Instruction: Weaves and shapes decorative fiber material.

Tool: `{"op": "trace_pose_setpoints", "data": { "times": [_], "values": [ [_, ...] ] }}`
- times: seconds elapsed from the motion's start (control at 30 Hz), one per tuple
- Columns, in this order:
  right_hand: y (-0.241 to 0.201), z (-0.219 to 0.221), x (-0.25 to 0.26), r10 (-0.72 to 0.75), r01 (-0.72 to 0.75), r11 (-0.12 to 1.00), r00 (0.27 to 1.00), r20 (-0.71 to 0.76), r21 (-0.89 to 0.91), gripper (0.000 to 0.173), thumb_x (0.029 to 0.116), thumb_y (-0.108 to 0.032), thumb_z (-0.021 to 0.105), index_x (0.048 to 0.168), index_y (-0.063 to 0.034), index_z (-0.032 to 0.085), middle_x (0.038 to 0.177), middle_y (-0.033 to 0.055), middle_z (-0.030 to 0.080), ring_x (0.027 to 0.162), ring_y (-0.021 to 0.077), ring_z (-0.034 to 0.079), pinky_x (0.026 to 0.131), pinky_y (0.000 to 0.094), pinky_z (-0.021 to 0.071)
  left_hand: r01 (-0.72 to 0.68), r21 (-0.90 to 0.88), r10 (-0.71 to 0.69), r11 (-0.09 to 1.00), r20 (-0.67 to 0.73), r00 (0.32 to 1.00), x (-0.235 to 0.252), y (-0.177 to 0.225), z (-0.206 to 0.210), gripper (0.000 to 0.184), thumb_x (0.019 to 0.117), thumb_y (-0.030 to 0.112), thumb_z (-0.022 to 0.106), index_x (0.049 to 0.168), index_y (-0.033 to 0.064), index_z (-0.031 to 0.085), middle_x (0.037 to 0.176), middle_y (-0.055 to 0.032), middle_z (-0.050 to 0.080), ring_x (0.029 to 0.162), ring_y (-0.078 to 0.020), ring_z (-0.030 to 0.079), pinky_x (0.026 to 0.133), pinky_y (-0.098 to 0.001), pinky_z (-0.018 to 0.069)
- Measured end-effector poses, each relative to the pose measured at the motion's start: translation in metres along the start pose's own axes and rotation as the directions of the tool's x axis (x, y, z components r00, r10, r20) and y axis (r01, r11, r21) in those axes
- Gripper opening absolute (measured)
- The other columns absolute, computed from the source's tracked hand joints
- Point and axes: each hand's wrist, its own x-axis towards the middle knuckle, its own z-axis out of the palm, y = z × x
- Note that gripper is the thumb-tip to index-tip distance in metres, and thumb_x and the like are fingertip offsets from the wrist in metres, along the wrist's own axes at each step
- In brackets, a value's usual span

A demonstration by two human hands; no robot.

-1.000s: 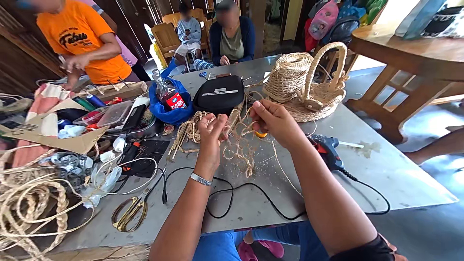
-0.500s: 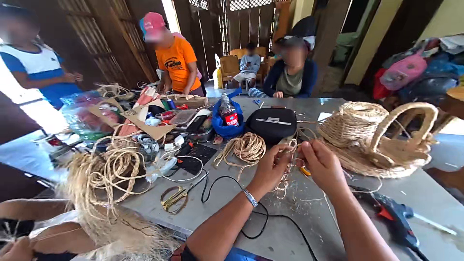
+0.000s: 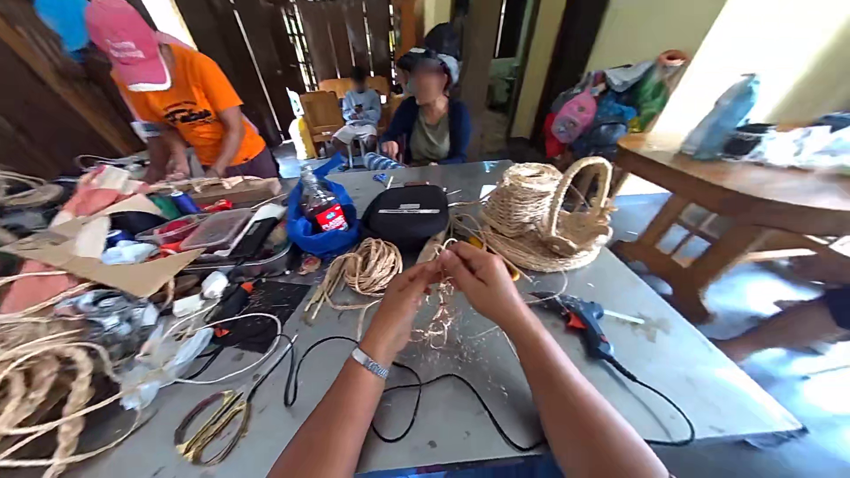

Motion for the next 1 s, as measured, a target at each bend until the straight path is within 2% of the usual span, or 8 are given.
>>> {"op": "trace_pose_setpoints", "data": {
  "times": [0.13, 0.2, 0.27, 0.37, 0.5, 0.63, 0.87, 1.0],
  "values": [
    [-0.003, -0.002, 0.002, 0.026, -0.026, 0.999, 0.999, -0.018, 0.022, 0.027, 0.1078, -0.022, 0.051, 0.101, -0.0014, 0.067, 0.073, 0.0022, 0.063, 0.06, 0.0059, 0.058, 0.058, 0.0239, 0.0509, -0.11, -0.075, 0.102, 0.991, -0.102, 0.99, 0.0, 0.001, 0.0, 0.017, 0.0996, 0.01, 0.063, 0.113, 0.0045, 0.072, 0.095, -0.0014, 0.07, 0.078, -0.0053, 0.06, 0.071, -0.0202, 0.0479],
    [-0.003, -0.003, 0.002, 0.049, -0.049, 0.998, 0.999, -0.016, 0.028, 0.024, 0.1051, -0.023, 0.057, 0.104, -0.0011, 0.067, 0.074, 0.0031, 0.063, 0.061, 0.0079, 0.059, 0.059, 0.0264, 0.0526, -0.243, 0.034, 0.246, 0.969, -0.146, 0.958, -0.003, 0.0, -0.001, 0.021, 0.0989, 0.01, 0.065, 0.118, 0.0032, 0.069, 0.1, -0.0037, 0.074, 0.091, -0.0103, 0.068, 0.086, -0.0289, 0.0551],
    [-0.011, -0.006, 0.005, 0.076, -0.076, 0.997, 0.997, 0.005, -0.002, 0.027, 0.0991, -0.026, 0.068, 0.111, -0.0016, 0.066, 0.082, 0.0043, 0.069, 0.066, 0.01, 0.063, 0.063, 0.0297, 0.0563, -0.387, 0.185, 0.414, 0.904, -0.141, 0.899, -0.004, 0.002, -0.002, 0.024, 0.0997, 0.011, 0.064, 0.121, 0.0021, 0.067, 0.104, -0.0049, 0.074, 0.095, -0.0132, 0.071, 0.088, -0.0333, 0.0584],
    [-0.031, -0.011, 0.003, 0.088, -0.085, 0.994, 0.996, 0.028, -0.069, 0.03, 0.0936, -0.024, 0.076, 0.114, -0.0034, 0.068, 0.088, 0.006, 0.073, 0.066, 0.0118, 0.064, 0.063, 0.0314, 0.055, -0.473, 0.349, 0.534, 0.809, -0.097, 0.84, -0.01, 0.002, -0.004, 0.025, 0.101, 0.013, 0.062, 0.123, 0.0028, 0.067, 0.108, -0.0045, 0.073, 0.093, -0.0103, 0.07, 0.084, -0.0308, 0.0582],
    [-0.066, -0.034, -0.02, 0.036, -0.043, 0.985, 0.998, -0.045, -0.166, 0.017, 0.0939, -0.016, 0.075, 0.104, -0.0025, 0.071, 0.077, 0.0062, 0.068, 0.061, 0.013, 0.062, 0.059, 0.0321, 0.0547, -0.614, 0.411, 0.641, 0.674, 0.089, 0.763, -0.02, 0.001, 0.014, 0.032, 0.1038, 0.018, 0.059, 0.132, 0.0027, 0.065, 0.12, -0.0072, 0.071, 0.104, -0.0105, 0.068, 0.093, -0.0313, 0.0562],
    [-0.093, -0.062, -0.05, 0.025, -0.046, 0.967, 0.996, -0.086, -0.252, 0.022, 0.095, -0.017, 0.072, 0.11, -0.0002, 0.072, 0.09, 0.0091, 0.073, 0.076, 0.0151, 0.069, 0.073, 0.0371, 0.06, -0.646, 0.455, 0.591, 0.613, 0.278, 0.757, -0.05, 0.022, 0.046, 0.048, 0.1047, 0.012, 0.053, 0.151, 0.0036, 0.047, 0.137, -0.0162, 0.063, 0.111, -0.0178, 0.068, 0.097, -0.0368, 0.0556],
    [-0.125, -0.092, -0.104, 0.043, -0.093, 0.98, 0.963, -0.265, -0.178, 0.022, 0.0976, -0.02, 0.069, 0.11, -0.0023, 0.072, 0.102, 0.0078, 0.073, 0.088, 0.0111, 0.071, 0.08, 0.0314, 0.0608, -0.66, 0.352, 0.568, 0.664, 0.337, 0.751, -0.113, 0.05, 0.103, 0.066, 0.1011, 0.007, 0.053, 0.162, 0.0157, 0.029, 0.152, -0.0077, 0.051, 0.101, -0.0149, 0.066, 0.078, -0.0319, 0.0564],
    [-0.14, -0.105, -0.122, 0.101, -0.14, 0.983, 0.953, -0.286, -0.118, 0.026, 0.0998, -0.023, 0.066, 0.116, -0.0033, 0.073, 0.102, 0.0078, 0.073, 0.089, 0.0116, 0.07, 0.083, 0.0337, 0.0595, -0.629, 0.208, 0.602, 0.749, 0.183, 0.777, -0.145, 0.052, 0.113, 0.055, 0.1019, 0.01, 0.053, 0.156, 0.0122, 0.041, 0.146, -0.004, 0.059, 0.106, -0.0127, 0.066, 0.083, -0.0307, 0.0569]
  ]
}}
